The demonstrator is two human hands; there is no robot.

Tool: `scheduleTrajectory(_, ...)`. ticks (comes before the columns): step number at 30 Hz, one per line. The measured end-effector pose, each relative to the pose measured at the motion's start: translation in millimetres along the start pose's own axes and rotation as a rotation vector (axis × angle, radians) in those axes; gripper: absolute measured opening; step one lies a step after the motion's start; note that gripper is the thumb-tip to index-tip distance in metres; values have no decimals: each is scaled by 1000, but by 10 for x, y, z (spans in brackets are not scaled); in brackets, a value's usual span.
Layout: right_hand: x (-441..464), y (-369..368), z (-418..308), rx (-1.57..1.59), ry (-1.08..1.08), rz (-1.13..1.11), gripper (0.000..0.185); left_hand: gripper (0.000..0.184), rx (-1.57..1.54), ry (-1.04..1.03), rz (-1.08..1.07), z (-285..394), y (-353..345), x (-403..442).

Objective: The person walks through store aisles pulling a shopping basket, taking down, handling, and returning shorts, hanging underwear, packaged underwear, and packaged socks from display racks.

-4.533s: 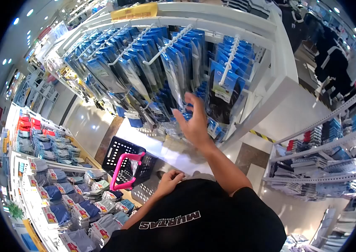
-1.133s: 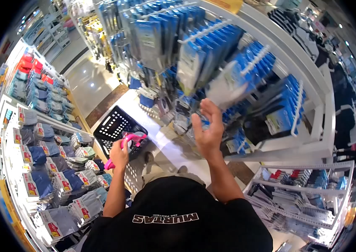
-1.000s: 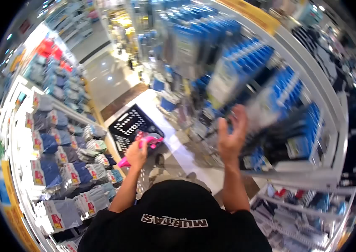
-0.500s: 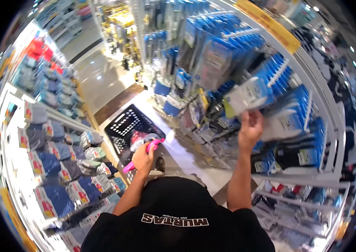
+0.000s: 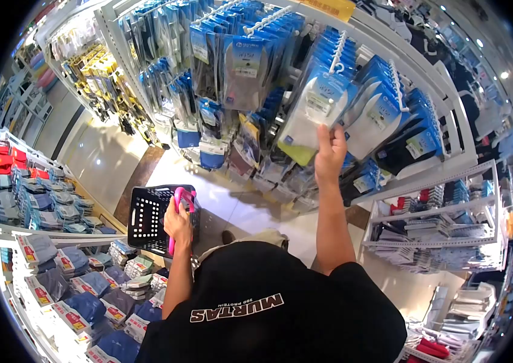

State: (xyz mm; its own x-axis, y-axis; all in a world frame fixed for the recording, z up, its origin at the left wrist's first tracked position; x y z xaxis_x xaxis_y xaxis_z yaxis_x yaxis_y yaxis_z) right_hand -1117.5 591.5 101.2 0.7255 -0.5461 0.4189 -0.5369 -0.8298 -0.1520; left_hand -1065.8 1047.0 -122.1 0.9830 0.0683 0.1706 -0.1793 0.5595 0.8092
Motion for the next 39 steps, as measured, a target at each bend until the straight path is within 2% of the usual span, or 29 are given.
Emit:
scheduleTrajectory(2,-120,13,-81,61,-36,-23,24,36,-1,67,-85,-35,32,65)
scheduleTrajectory(8,-401,-57,-300,310,-126,-132,33,36,1,57,-90,-210,72,143)
scheduleTrajectory(11,-475,-155,-184,362,-250,-170,37,37,9,47,-114,-217,104,160)
scheduleTrajectory(12,-505,-169,-88,345,-303,-73,38,38,6,42,-120,-234,110,163)
scheduleTrajectory(13,-561,-220,69,411,-355,-115,38,39,3,40,-124,-253,116,163)
scheduleTrajectory(16,-882,-490,486,615,-570,-239,38,45,14,-19,-88,-202,155,131)
scheduleTrajectory(19,-1472,-969,826,945,-858,-346,42,50,66,-259,29,263,452,116)
scheduleTrajectory(20,-1664,-1086,947,1079,-908,-376,43,51,-14,-321,11,379,489,108)
scheduleTrajectory(23,-2021,-1410,962,1402,-949,-470,42,39,-331,-346,-200,589,291,14)
scheduleTrajectory(25,-2098,-1577,818,1564,-960,-509,41,29,-691,-235,-500,844,60,-103)
scheduleTrajectory(27,-2074,-1690,600,1501,-1012,-493,33,24,-1066,-16,-767,1085,-205,-277)
scheduleTrajectory(32,-2153,-1739,436,1519,-1081,-494,35,27,-1529,44,-1044,1791,-205,-163)
scheduleTrajectory(36,-2158,-1712,465,1469,-1035,-602,37,22,-1409,52,-1219,2017,-121,-76)
scheduleTrajectory(39,-2177,-1555,743,1205,-1039,-504,36,22,-1337,-65,-1163,1937,-211,-46)
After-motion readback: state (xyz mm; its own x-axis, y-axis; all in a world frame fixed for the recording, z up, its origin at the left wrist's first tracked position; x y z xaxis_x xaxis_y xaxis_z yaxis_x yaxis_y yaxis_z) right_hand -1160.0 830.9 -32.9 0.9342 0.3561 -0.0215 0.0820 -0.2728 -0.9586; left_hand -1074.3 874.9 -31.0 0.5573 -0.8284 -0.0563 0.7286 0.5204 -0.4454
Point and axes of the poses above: each hand's wrist, its own x-axis towards the middle knuckle, its own y-axis out of the back of the hand, z = x × y, the point moved 9 cm from there along x, towards the middle knuckle, and after that the axes turned 10 degrees about -z, right-handed, at the moved point
